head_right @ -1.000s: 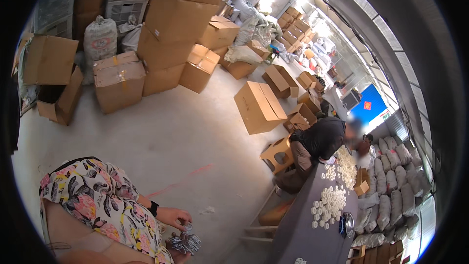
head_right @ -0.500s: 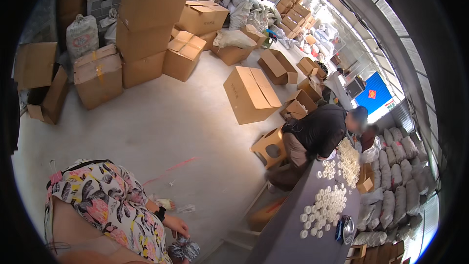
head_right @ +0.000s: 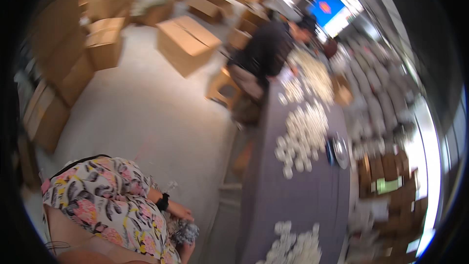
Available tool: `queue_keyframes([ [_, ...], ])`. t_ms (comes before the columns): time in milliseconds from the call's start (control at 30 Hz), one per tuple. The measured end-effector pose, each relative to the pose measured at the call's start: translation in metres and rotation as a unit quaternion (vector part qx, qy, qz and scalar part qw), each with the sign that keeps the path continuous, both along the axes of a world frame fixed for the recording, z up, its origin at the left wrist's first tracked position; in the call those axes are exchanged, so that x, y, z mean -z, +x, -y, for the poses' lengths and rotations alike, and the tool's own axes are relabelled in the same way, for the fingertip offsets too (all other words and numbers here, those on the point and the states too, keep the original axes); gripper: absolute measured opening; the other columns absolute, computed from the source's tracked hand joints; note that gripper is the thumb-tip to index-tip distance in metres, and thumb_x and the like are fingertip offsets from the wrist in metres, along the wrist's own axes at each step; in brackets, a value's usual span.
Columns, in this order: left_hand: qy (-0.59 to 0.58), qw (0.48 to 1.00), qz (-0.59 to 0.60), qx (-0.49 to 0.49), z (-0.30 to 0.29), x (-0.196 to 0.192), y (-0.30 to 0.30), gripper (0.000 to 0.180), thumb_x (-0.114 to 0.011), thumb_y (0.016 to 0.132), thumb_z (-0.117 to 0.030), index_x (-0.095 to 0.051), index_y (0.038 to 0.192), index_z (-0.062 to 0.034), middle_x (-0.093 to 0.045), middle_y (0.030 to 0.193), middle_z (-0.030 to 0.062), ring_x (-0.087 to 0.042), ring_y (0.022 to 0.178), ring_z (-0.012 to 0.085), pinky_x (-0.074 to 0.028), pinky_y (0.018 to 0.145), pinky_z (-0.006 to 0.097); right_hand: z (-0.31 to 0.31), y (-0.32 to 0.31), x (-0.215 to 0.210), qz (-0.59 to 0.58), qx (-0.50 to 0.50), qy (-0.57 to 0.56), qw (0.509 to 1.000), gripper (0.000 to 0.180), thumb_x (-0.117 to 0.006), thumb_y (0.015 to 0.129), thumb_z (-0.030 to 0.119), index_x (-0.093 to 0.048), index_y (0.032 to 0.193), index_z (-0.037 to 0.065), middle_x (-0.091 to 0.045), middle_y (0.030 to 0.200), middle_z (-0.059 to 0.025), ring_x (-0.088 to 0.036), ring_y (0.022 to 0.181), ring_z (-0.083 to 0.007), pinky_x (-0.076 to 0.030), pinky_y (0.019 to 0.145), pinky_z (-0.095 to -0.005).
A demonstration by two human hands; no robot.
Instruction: The person uses a manual press to assemble a white plastic component, then gathers a pile of plastic caps and metal springs to begin inserting the springs into the caps by hand.
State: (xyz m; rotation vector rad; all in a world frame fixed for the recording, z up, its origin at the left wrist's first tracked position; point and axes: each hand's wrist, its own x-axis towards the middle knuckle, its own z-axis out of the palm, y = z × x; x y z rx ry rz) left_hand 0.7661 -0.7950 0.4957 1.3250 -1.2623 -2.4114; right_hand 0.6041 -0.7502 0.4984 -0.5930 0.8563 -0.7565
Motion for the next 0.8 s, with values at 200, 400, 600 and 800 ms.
queue_keyframes([
  [200, -0.142, 0.976, -0.113, 0.121, -0.006, -0.005, -0.039, 0.04, -0.06, 0.086, -0.035, -0.051, 0.114, -0.0078, -0.059, 0.081, 0.0072, -0.056, 0.064, 0.0117, -0.047, 0.057, 0.026, -0.074, -0.058, -0.03, 0.011, 0.247, 0.014, 0.969, 0.03, -0.055, 0.079, 0.015, -0.054, 0.108, 0.005, -0.056, 0.102, -0.0065, -0.055, 0.086, -0.0195, -0.046, 0.073, -0.0337],
  [400, -0.029, 0.985, -0.016, 0.168, -0.028, -0.056, -0.162, 0.035, -0.053, 0.091, -0.031, -0.053, 0.106, 0.0005, -0.061, 0.074, 0.0094, -0.061, 0.058, 0.0164, -0.051, 0.053, 0.027, -0.143, -0.157, -0.04, 0.01, 0.282, 0.032, 0.959, 0.042, -0.056, 0.072, 0.007, -0.051, 0.114, 0.001, -0.057, 0.103, -0.007, -0.056, 0.091, -0.0177, -0.045, 0.081, -0.0317],
  [600, -0.06, 0.955, 0.065, 0.284, -0.048, -0.057, -0.275, 0.061, -0.036, 0.09, -0.056, -0.06, 0.078, -0.0008, -0.056, 0.054, 0.0086, -0.056, 0.045, 0.0181, -0.047, 0.044, 0.028, -0.183, -0.238, -0.044, -0.207, 0.264, -0.165, 0.927, 0.066, -0.066, 0.062, 0.012, -0.044, 0.122, -0.005, -0.055, 0.106, -0.0081, -0.055, 0.096, -0.0163, -0.042, 0.088, -0.0295],
  [800, -0.09, 0.957, 0.093, 0.259, -0.045, -0.085, -0.309, 0.069, -0.036, 0.087, -0.061, -0.058, 0.059, -0.0028, -0.05, 0.044, 0.0043, -0.051, 0.036, 0.014, -0.042, 0.037, 0.024, -0.184, -0.246, -0.058, -0.077, 0.395, -0.07, 0.913, 0.043, -0.053, 0.077, 0.019, -0.048, 0.115, 0.001, -0.056, 0.105, -0.0091, -0.058, 0.092, -0.0203, -0.051, 0.07, -0.0329],
])
